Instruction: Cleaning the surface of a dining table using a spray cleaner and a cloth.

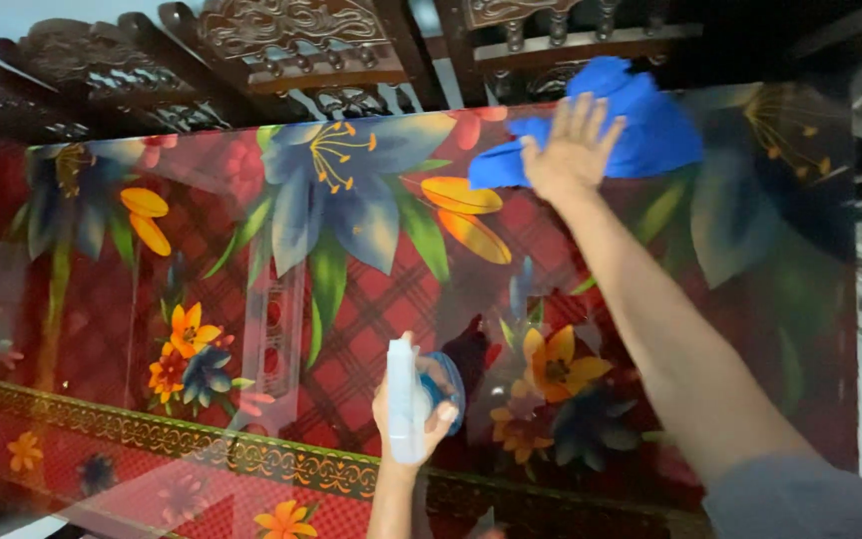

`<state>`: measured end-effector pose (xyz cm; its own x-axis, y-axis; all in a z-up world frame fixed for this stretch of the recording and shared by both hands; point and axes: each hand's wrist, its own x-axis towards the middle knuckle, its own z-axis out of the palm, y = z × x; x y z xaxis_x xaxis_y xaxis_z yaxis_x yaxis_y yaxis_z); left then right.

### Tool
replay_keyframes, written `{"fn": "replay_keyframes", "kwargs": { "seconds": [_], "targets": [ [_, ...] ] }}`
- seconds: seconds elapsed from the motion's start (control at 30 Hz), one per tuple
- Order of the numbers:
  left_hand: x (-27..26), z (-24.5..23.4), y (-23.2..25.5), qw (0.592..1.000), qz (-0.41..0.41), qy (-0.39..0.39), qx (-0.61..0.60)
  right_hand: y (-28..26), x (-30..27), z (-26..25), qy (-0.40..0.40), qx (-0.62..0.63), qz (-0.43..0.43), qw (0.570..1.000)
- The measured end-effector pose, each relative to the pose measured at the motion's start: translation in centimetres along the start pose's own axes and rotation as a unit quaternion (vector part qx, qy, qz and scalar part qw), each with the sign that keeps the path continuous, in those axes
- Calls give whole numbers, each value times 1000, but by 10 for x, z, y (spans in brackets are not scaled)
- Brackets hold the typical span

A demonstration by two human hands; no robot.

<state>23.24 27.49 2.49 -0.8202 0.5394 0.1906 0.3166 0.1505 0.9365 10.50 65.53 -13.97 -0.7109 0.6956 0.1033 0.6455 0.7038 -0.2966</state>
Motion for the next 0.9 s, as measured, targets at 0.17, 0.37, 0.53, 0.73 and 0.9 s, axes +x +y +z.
{"fn": "replay_keyframes", "kwargs": {
  "seconds": [0.17, 0.37, 0.53, 0.73, 0.9],
  "targets": [
    [-4, 2, -1, 985, 52, 7, 162, -119, -14, -10, -174, -7, -102, 979],
    [-7, 1, -2, 998, 20, 16, -63, -156, -29, 5, -179, 104, -260, 943],
    [-3, -4, 0, 994, -56, 28, -84, -39, -17, -37, -116, 76, -227, 964],
    [-4, -2, -15, 996, -17, 33, -79, 143, -39, -94, 180, -9, -257, 950],
    [-3, -7, -10, 997, 13, 11, -80, 216, -79, -120, 25, -45, 5, 999]
  ]
}}
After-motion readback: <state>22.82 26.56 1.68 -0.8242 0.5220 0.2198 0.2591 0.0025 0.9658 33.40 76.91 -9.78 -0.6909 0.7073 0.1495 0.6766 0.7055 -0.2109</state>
